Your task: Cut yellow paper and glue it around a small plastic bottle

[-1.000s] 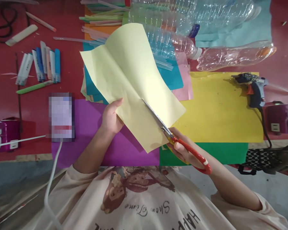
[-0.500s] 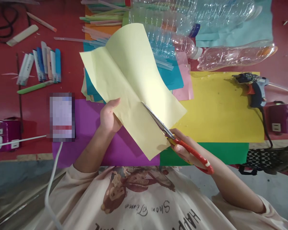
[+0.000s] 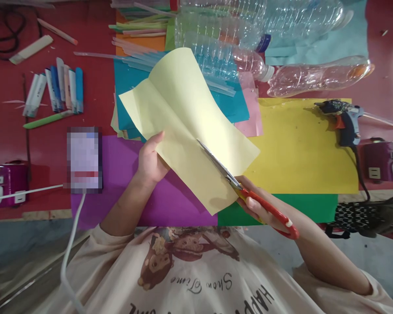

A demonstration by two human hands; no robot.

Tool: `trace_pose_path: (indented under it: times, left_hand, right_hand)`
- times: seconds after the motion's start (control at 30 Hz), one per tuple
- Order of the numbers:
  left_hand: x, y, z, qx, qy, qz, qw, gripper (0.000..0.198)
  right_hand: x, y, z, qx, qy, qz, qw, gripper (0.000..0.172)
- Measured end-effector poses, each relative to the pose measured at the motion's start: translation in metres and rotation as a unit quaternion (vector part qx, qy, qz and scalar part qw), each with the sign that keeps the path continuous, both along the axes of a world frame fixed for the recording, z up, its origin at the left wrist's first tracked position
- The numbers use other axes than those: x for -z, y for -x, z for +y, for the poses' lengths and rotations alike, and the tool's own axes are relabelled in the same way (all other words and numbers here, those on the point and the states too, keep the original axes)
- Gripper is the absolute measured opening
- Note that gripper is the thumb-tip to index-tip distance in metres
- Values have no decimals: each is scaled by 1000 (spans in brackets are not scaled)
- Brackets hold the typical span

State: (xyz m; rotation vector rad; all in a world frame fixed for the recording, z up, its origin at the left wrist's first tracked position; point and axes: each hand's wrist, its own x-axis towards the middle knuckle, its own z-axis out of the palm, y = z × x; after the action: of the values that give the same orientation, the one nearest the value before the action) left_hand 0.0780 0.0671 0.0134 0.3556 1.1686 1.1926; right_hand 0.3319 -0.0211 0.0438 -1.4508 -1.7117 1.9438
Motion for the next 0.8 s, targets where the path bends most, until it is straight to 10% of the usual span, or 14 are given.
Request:
trace_pose_path:
  times: [0.8]
  left_hand:
    - [-3,0,0,6,-15,-7,1000,14]
  right_hand:
    - [-7,13,2,40,15,-2,999,74]
